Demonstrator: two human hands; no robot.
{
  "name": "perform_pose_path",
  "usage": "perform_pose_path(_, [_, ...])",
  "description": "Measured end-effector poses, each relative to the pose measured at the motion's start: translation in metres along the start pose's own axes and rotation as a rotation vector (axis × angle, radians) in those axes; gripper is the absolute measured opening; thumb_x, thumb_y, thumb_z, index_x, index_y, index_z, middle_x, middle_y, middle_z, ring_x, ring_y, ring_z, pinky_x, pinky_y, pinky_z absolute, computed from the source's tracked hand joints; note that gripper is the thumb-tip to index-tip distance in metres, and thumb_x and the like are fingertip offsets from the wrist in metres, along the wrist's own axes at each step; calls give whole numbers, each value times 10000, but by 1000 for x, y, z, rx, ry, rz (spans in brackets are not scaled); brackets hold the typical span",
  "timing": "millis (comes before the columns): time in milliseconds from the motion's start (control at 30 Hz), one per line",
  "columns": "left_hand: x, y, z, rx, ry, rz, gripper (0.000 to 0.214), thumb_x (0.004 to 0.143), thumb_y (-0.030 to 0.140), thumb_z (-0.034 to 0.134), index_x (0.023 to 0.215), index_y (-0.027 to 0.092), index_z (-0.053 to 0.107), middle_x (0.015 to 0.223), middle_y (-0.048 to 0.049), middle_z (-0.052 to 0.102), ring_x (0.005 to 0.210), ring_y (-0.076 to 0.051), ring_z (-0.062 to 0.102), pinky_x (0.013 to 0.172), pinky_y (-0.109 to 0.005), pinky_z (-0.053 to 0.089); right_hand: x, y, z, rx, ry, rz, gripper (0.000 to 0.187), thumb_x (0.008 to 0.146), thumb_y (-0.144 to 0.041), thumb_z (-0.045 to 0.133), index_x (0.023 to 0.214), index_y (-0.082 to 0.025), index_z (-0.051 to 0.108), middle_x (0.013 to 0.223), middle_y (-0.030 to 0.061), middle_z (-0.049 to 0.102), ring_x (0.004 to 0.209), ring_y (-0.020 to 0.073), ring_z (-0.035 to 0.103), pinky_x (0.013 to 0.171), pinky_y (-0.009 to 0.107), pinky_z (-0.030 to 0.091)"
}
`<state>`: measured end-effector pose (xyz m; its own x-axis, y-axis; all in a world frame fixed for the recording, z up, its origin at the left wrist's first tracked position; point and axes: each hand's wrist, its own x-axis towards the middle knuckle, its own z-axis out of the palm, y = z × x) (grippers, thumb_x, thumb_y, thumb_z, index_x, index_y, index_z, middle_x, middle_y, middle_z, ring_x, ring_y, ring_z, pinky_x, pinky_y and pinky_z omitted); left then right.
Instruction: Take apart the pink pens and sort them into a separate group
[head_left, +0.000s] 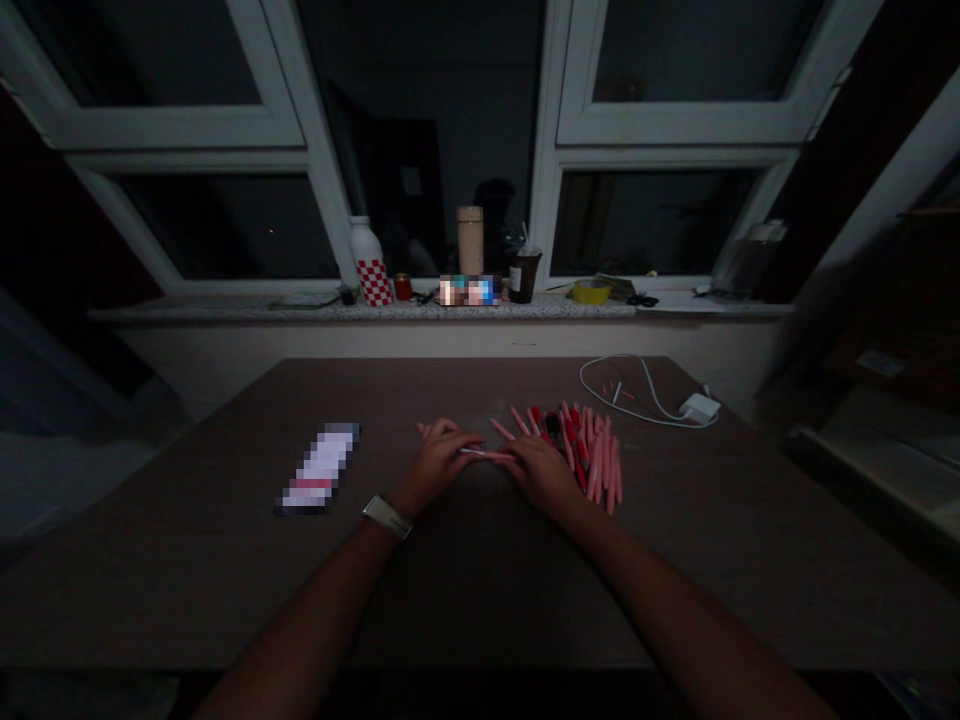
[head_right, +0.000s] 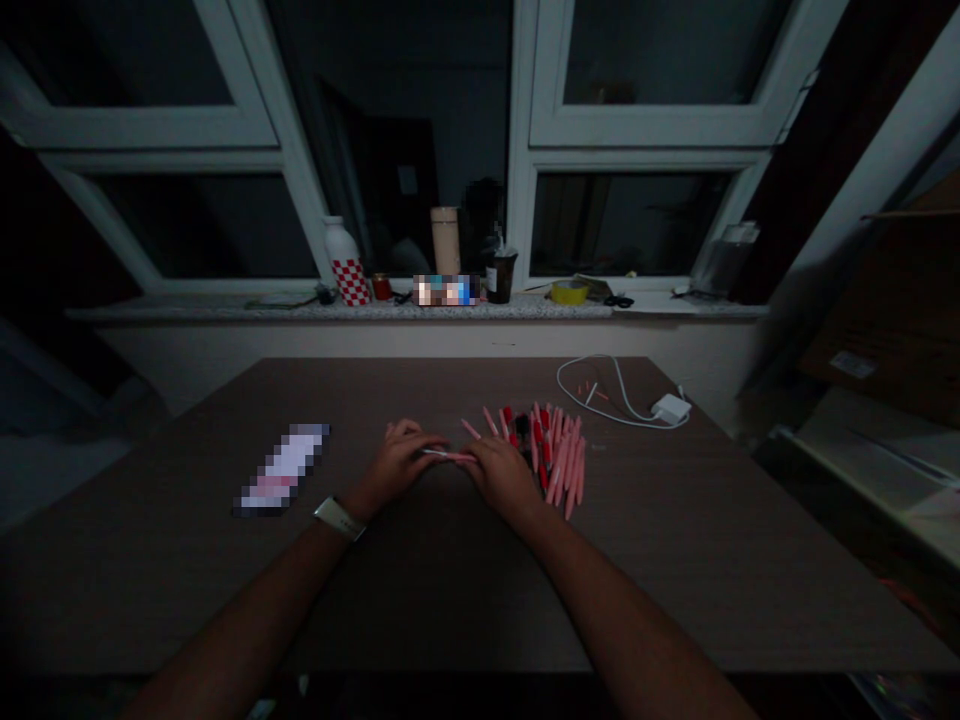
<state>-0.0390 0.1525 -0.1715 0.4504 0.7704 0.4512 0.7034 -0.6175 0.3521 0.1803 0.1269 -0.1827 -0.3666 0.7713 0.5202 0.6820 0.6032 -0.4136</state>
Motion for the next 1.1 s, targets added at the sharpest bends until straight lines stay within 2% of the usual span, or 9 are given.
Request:
perform_pose_path(100, [0, 0, 1, -55, 32, -40, 252, 843, 370, 655, 1080, 292, 697, 1013, -49, 646, 1024, -232, 543, 1067, -496, 239, 0, -3, -2, -2, -38, -15, 210, 928, -306, 565, 1071, -210, 685, 1011, 64, 708, 988, 207, 623, 888, 334, 455])
perform_pose_path(300, [3, 6, -1, -219, 82, -112, 345, 787, 418, 706, 1096, 266, 682, 969, -67, 684, 1025, -256, 584, 1019, -475, 354, 1, -10, -6, 32, -93, -93, 304, 953, -258, 506, 1238, -260, 615, 1146, 55, 693, 1092, 209, 610, 979, 395, 431])
perform_pose_path(500, [4, 13, -3, -340, 97, -176, 509, 749, 411, 740, 1209, 245, 601, 969, -69, 721, 1015, -267, 633, 1034, -509, 346, -1, -14, -3, 164, -124, -85, 362, 969, -239, 446, 1319, -245, 537, 1299, 54, 613, 1248, 197, 522, 1021, 380, 425])
perform_pose_path(600, [4, 14, -2, -393, 85, -190, 510, 776, 393, 715, 1239, 232, 573, 926, -59, 727, 923, -240, 665, 1006, -490, 382, -1, -14, -1, 192, -115, -80, 361, 966, -224, 431, 1314, -231, 527, 1306, 69, 604, 1223, 201, 542, 1010, 380, 431])
perform_pose_path(700, [6, 10, -1, -422, 139, -229, 419, 858, 396, 613, 1231, 212, 563, 904, -52, 721, 801, -198, 673, 935, -448, 441, -1, -14, -2, 199, -70, -23, 347, 950, -216, 447, 1285, -204, 536, 1279, 102, 611, 1171, 218, 572, 984, 382, 439])
perform_pose_path(767, [7, 3, 0, -398, 199, -253, 362, 901, 409, 540, 1189, 191, 574, 892, -54, 710, 779, -189, 662, 875, -404, 469, -1, -14, -2, 216, -35, 36, 366, 937, -214, 462, 1298, -186, 515, 1218, 118, 634, 1093, 219, 608, 940, 373, 458])
perform_pose_path(900, [6, -9, 1, -169, 268, -220, 275, 904, 402, 532, 1040, 185, 631, 901, -60, 691, 927, -222, 601, 861, -369, 446, -1, -13, -2, 289, -19, 122, 384, 922, -219, 472, 1302, -167, 485, 971, 82, 675, 844, 191, 647, 772, 317, 496])
perform_pose_path(1000, [4, -12, 1, 17, 175, -180, 202, 900, 353, 540, 953, 203, 664, 939, -56, 692, 970, -239, 547, 867, -383, 399, -2, -11, 1, 329, 15, 145, 334, 922, -241, 468, 1244, -167, 516, 873, 62, 655, 771, 188, 629, 698, 298, 480])
perform_pose_path(1100, [3, -12, -2, 108, 62, -142, 189, 908, 331, 528, 942, 224, 680, 992, -52, 687, 999, -253, 507, 859, -396, 353, -2, -10, 2, 343, 50, 161, 303, 929, -264, 459, 1208, -169, 533, 882, 69, 654, 747, 182, 621, 677, 285, 462])
